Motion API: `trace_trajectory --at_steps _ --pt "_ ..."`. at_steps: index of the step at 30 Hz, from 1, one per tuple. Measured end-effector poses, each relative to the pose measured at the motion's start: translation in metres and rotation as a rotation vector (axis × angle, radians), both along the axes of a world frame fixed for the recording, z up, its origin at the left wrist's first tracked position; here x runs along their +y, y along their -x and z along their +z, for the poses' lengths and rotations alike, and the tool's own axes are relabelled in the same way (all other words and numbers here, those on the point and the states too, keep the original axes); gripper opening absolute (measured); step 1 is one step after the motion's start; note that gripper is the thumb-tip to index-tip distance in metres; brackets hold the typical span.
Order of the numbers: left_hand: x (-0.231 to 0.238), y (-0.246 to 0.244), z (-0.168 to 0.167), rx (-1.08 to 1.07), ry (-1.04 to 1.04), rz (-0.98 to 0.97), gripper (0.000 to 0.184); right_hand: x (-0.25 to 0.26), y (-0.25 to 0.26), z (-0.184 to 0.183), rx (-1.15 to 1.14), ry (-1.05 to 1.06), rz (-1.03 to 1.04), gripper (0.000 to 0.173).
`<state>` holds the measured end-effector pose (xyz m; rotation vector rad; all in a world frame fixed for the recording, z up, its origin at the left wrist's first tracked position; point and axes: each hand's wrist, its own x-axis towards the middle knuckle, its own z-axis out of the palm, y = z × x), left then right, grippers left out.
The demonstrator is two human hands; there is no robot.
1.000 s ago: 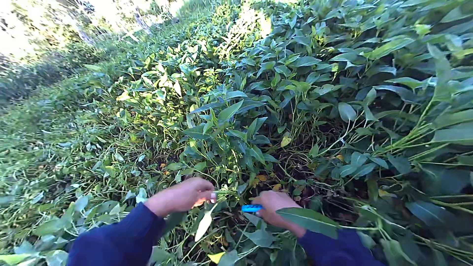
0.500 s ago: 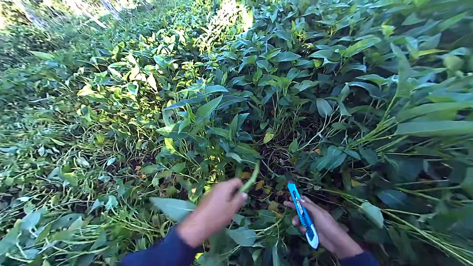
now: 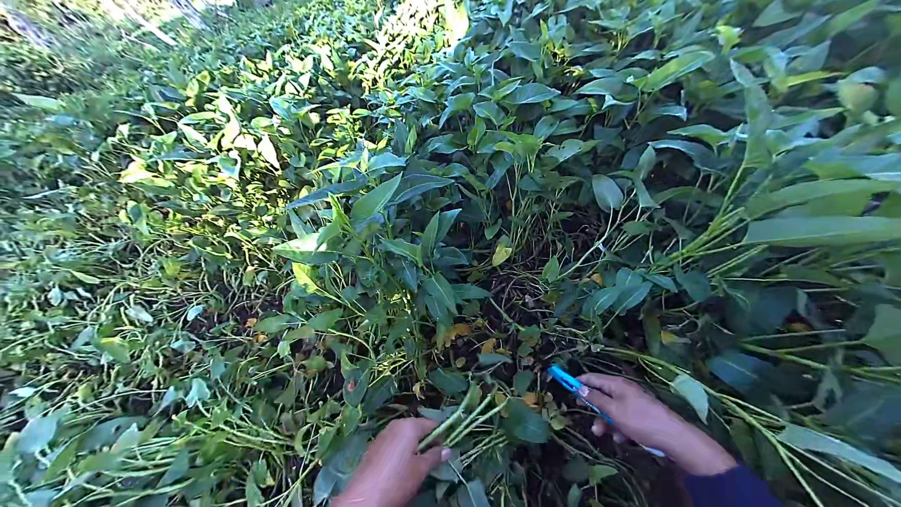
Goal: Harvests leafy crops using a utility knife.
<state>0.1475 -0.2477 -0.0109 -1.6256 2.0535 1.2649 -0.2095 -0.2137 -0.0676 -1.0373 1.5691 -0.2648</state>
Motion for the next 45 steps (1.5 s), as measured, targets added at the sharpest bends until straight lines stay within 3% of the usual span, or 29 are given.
trace_trajectory --at_steps 5,8,11,13,16,19,21,24,29,32,37,41,45 --pt "0.004 -0.021 0.034 -0.09 0.054 0.071 0.027 -0.063 -0.069 0.045 0.303 0.101 0.533 0.039" --pt "0.007 -0.025 0.05 -0.167 0.048 0.046 0.026 -0.082 -0.113 0.051 0.384 0.061 0.761 0.035" --pt "0.01 -0.042 0.052 -0.158 0.027 0.017 0.024 -0.077 -0.131 0.065 0.571 -0.072 0.781 0.03" --pt "0.012 -0.062 0.054 -0.105 0.026 0.052 0.025 -0.073 -0.117 0.065 0.629 -0.06 0.72 0.029" --pt "0.015 -0.095 0.06 -0.001 0.083 0.186 0.025 -0.075 -0.085 0.057 0.42 0.078 0.684 0.035" --pt "0.023 -0.119 0.063 0.127 0.127 0.308 0.026 -0.062 -0.09 0.045 -0.123 0.159 0.393 0.039" --pt "0.031 -0.125 0.062 0.163 0.155 0.358 0.029 -0.051 -0.111 0.024 -0.415 0.09 0.175 0.041" --pt "0.046 -0.107 0.052 0.018 0.184 0.378 0.036 -0.024 -0.13 -0.01 -0.514 -0.098 -0.008 0.04" --pt "0.079 -0.054 -0.011 -0.29 -0.026 0.289 0.057 0.028 -0.117 -0.032 -0.338 -0.216 0.031 0.039" --pt "0.085 -0.041 -0.04 -0.35 -0.087 0.266 0.039 0.01 -0.127 -0.015 -0.126 -0.117 0.19 0.04" --pt "0.082 -0.048 -0.034 -0.243 0.001 0.329 0.038 -0.033 -0.182 0.023 0.409 -0.003 0.573 0.041" --pt "0.073 -0.062 -0.029 -0.185 -0.049 0.32 0.036 -0.043 -0.192 0.014 0.498 -0.075 0.774 0.033" --pt "0.061 -0.083 -0.037 -0.042 -0.074 0.267 0.033 -0.038 -0.148 0.012 0.576 -0.081 0.772 0.035"
